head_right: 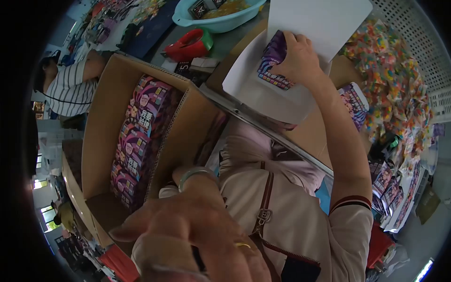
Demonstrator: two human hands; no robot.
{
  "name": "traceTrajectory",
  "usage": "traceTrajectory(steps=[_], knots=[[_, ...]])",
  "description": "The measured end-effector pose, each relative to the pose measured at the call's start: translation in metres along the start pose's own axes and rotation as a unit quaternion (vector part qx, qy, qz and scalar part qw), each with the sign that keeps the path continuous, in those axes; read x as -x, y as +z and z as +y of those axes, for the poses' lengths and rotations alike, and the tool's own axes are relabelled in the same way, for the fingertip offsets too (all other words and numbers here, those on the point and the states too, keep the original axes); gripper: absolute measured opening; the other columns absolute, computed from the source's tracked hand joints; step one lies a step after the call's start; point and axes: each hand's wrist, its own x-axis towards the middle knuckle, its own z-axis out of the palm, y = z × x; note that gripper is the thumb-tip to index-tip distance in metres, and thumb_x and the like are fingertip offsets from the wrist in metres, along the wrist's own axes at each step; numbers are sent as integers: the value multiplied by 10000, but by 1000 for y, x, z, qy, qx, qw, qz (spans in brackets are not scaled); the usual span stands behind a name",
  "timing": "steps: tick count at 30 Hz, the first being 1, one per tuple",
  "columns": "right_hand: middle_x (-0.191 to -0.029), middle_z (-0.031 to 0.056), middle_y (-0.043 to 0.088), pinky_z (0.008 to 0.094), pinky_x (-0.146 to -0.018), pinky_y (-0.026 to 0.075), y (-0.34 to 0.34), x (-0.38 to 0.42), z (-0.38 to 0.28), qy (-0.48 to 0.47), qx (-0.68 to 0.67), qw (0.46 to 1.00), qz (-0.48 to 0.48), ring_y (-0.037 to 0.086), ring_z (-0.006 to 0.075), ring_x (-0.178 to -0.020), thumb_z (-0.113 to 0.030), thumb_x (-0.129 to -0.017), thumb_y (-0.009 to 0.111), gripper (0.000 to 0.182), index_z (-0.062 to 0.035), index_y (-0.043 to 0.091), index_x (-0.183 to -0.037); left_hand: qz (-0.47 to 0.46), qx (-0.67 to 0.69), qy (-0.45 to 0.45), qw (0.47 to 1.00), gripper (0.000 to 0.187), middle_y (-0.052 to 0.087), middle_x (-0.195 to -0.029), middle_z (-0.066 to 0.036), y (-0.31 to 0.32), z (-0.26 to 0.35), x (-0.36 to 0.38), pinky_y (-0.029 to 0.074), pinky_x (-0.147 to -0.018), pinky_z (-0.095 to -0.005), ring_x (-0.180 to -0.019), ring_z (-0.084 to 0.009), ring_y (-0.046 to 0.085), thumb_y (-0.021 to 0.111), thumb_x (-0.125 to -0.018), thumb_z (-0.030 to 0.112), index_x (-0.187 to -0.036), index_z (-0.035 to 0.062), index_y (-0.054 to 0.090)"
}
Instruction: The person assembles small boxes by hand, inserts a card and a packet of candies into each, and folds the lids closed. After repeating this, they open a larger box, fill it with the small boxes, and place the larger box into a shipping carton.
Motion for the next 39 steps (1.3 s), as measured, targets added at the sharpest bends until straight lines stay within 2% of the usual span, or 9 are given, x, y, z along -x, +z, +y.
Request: traceTrajectory(steps=[6, 10, 12, 14, 17, 22, 26, 31, 39], knots=[[-1215, 197, 520, 447, -977, 436, 16, -2, 6, 4, 56, 998, 12, 478, 367, -1172, -301, -552, 809, 908, -24, 440, -1333, -8, -46, 15, 999, 687, 585, -1078, -236, -24, 7, -6, 496, -709, -436, -858, -355, 601, 648, -857, 415, -1337, -4, 389], [-1140, 172, 602, 407, -943, 462, -22, 2, 10, 30, -158, 987, 27, 573, 287, -1081, -292, -579, 812, 821, 37, 495, -1261, -49, -77, 37, 995, 627, 607, -1028, -215, -49, 8, -28, 497, -705, -419, -816, -335, 612, 673, -860, 348, -1298, -31, 432], [-1099, 153, 633, 384, -926, 474, -52, 19, 6, 58, -252, 965, 47, 609, 248, -1031, -277, -596, 810, 778, 51, 513, -1237, 9, -518, 106, 849, 406, 642, -1014, -187, -92, 13, -37, 507, -644, -292, -744, -212, 641, 742, -773, 130, -1129, -16, 611], [-1024, 107, 658, 336, -882, 493, -76, 39, -11, 138, -548, 825, 0, 643, 186, -926, -223, -640, 786, 682, 44, 531, -1214, 108, -644, 79, 753, 200, 650, -877, -89, -116, -1, -43, 471, -587, -227, -710, -120, 613, 718, -762, -11, -953, -1, 658], [-1005, 87, 669, 314, -804, 519, -67, 61, -6, 144, -659, 737, 47, 655, 176, -872, -159, -689, 746, 541, 20, 563, -1165, 157, -584, -21, 797, 200, 629, -923, -76, -125, -24, -47, 459, -669, -195, -804, -77, 583, 679, -811, -69, -1001, -57, 619], [-951, 55, 663, 308, -809, 512, -60, 84, -9, 195, -723, 662, 28, 642, 156, -859, -189, -718, 750, 437, -12, 610, -1092, 160, -547, 58, 820, 199, 613, -798, -48, -126, -43, -52, 397, -487, -167, -614, -43, 563, 740, -771, -18, -948, -22, 650], [-999, 52, 654, 311, -831, 516, -52, 90, -12, 208, -771, 601, 24, 643, 161, -894, -227, -728, 761, 458, -25, 603, -1107, 126, -678, 146, 710, 156, 601, -706, -34, -111, -49, -53, 361, -458, -160, -535, -24, 492, 741, -763, -45, -888, -36, 648], [-1009, 75, 664, 333, -828, 530, -50, 96, -30, 203, -795, 572, 19, 655, 171, -908, -231, -748, 755, 458, -13, 599, -1119, 160, -699, 213, 664, 112, 603, -666, -17, -111, -55, -53, 342, -458, -157, -506, -5, 428, 735, -780, -39, -851, -33, 649], [-1009, 78, 642, 325, -811, 540, -50, 104, -45, 210, -795, 564, 74, 642, 153, -908, -181, -784, 722, 456, -11, 529, -1161, 213, -630, 142, 733, 86, 596, -702, -33, -116, -53, -41, 383, -534, -183, -593, -38, 457, 688, -831, -29, -909, -56, 662]])
